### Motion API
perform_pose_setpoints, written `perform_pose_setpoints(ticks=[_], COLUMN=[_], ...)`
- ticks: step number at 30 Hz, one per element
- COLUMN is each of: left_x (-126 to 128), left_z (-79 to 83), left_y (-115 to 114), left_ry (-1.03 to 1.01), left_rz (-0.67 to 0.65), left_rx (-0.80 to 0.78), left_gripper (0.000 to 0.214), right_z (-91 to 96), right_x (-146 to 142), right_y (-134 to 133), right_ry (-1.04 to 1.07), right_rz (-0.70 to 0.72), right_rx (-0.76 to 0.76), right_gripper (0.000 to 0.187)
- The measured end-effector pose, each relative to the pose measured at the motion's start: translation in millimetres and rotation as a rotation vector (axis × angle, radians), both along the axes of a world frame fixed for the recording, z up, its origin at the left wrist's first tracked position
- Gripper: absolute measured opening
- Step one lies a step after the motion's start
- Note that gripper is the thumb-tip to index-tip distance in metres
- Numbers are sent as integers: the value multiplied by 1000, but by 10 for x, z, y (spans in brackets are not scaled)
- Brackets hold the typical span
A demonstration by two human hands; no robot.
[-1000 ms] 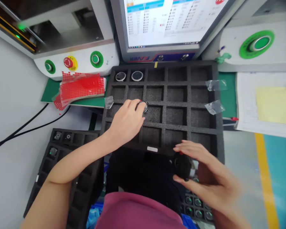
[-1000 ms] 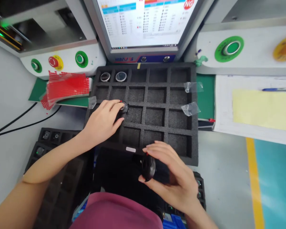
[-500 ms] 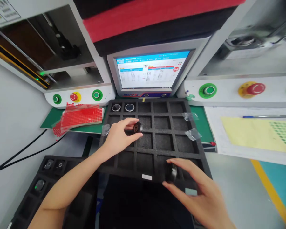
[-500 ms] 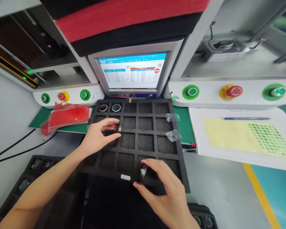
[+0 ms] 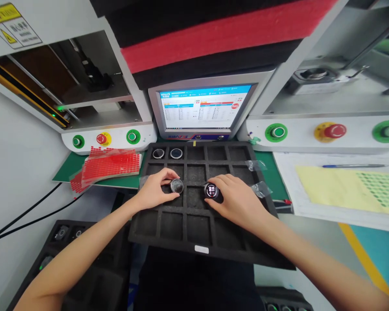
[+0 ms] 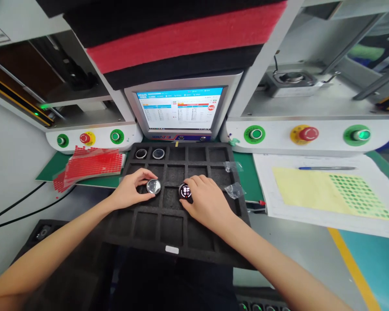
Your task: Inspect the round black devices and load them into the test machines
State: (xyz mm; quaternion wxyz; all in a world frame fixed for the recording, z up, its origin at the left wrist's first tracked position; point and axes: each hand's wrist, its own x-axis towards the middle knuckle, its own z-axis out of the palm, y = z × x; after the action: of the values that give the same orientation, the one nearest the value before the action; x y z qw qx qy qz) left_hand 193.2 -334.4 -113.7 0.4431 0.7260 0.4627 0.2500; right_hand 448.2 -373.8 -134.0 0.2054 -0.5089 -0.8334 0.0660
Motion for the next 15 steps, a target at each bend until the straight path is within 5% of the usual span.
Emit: perform_pose_setpoints(ticks=[6, 11, 15], left_x=[-80, -87, -33], left_z=[16, -70, -151], left_y=[-10, -12, 66], left_ry=[242, 9, -32], left_rz=[-84, 15, 26], left_rx=[241, 235, 239], left_gripper=[36, 27, 27], right_z=[-18, 31, 106], right_x=[21, 51, 473], right_y=[124, 120, 300], right_ry=[22, 93, 267], right_rz=[-1, 28, -75], right_rx=[-73, -73, 65], right_gripper=[23, 31, 22])
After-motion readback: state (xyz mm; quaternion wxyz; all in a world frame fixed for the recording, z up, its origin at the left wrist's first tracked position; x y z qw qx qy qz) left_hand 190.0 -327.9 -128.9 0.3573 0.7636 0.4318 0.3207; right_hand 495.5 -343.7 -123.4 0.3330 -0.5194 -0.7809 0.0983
